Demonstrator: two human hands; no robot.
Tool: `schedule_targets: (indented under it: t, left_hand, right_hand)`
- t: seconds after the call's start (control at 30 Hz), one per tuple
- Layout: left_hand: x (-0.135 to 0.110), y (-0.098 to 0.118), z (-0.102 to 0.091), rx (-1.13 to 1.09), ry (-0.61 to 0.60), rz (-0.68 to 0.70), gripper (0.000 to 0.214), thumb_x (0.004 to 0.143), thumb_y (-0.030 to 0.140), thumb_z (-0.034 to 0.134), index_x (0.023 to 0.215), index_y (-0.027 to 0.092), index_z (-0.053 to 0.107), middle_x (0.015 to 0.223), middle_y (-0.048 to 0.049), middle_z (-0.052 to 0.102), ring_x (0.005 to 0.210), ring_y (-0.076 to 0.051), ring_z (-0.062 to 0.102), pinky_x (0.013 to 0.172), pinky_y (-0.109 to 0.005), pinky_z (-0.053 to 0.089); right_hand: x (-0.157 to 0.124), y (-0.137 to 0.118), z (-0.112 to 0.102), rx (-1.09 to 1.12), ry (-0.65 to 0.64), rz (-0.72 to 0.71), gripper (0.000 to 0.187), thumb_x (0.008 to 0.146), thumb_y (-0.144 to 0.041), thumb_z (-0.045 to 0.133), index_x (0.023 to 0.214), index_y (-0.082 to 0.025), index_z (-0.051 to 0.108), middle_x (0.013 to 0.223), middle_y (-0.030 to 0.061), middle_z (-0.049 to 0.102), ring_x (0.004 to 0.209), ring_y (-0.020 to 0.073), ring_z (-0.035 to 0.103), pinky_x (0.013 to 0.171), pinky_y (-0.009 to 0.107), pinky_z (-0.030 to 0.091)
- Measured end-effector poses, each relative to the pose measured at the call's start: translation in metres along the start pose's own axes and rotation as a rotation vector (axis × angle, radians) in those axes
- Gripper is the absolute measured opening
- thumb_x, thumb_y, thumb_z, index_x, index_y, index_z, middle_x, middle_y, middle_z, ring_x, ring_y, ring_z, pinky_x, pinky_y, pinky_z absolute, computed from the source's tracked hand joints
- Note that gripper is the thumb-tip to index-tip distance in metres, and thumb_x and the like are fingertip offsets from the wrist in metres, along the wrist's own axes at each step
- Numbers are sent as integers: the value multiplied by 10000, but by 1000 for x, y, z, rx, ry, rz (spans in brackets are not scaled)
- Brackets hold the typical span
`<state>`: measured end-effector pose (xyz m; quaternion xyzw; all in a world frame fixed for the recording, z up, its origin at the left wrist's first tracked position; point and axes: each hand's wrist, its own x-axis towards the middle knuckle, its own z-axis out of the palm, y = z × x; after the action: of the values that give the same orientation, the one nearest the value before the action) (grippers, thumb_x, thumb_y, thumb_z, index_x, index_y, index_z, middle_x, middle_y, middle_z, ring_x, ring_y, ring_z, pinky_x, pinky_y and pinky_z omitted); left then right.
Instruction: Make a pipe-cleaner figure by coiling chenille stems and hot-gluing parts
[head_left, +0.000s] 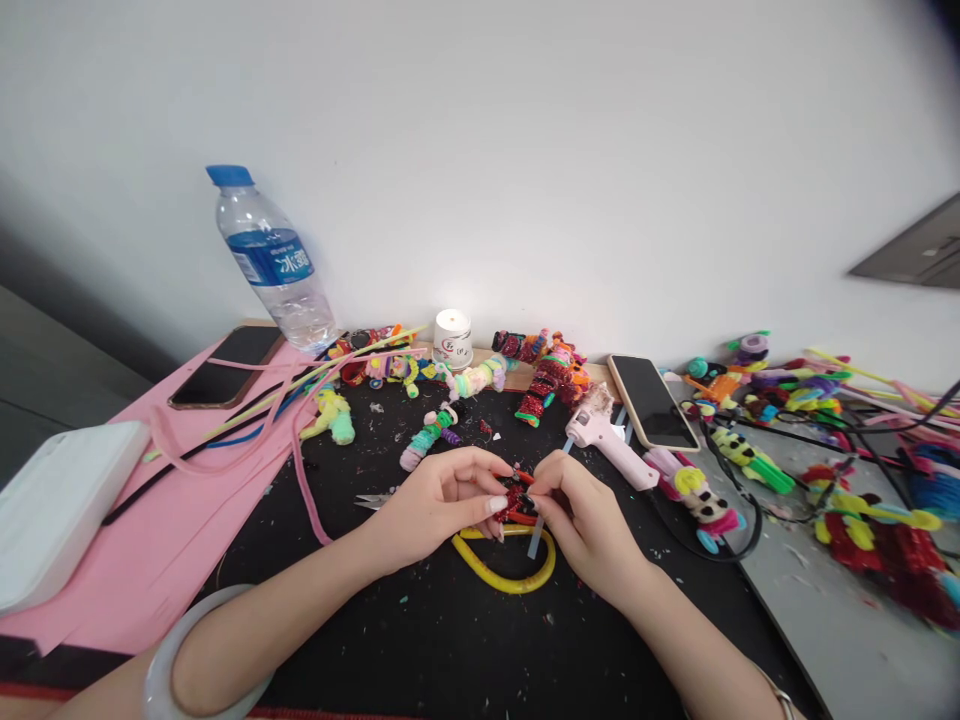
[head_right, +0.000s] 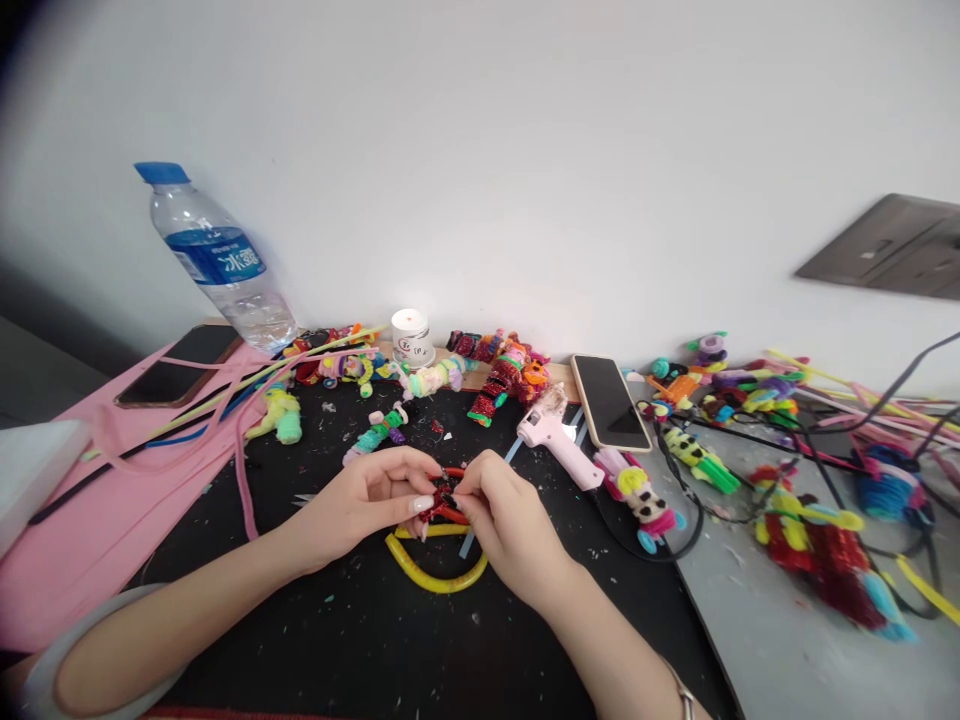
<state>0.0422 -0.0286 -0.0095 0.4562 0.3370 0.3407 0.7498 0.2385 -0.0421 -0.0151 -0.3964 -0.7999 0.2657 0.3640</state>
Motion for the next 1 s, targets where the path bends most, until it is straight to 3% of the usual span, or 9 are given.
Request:
schedule_targets:
  t: [0.37,0.7,1.0]
  left_hand:
    - [-1,3,-2,16,-65,-35,257,765,206,688,977,139,560,754,10,643,597,-93,634,618,-226,507]
    - [-2,4,-9,36,-143,-90,252,767,205,690,953,159,525,749,8,648,602,-91,612,628,-234,492]
    - [-2,3,-3,-31,-17,-90,218,790,267,673,945,134,598,790,-29,674,703,-107,649,665,-214,515]
  right_hand:
    - [1,1,-1,73,-82,168,108,868,-108,481,845,-208,449,764,-19,492,634,109,450,573,216,376]
    - [2,-7,-7,17,-302,100,135,907,-98,409,870,-210,475,784,-20,515,696,110,474,639,215,370]
    - [2,-3,-3,2,-97,59,151,909,-104,398,819,-199,474,738,-11,492,653,114,465,600,218,371]
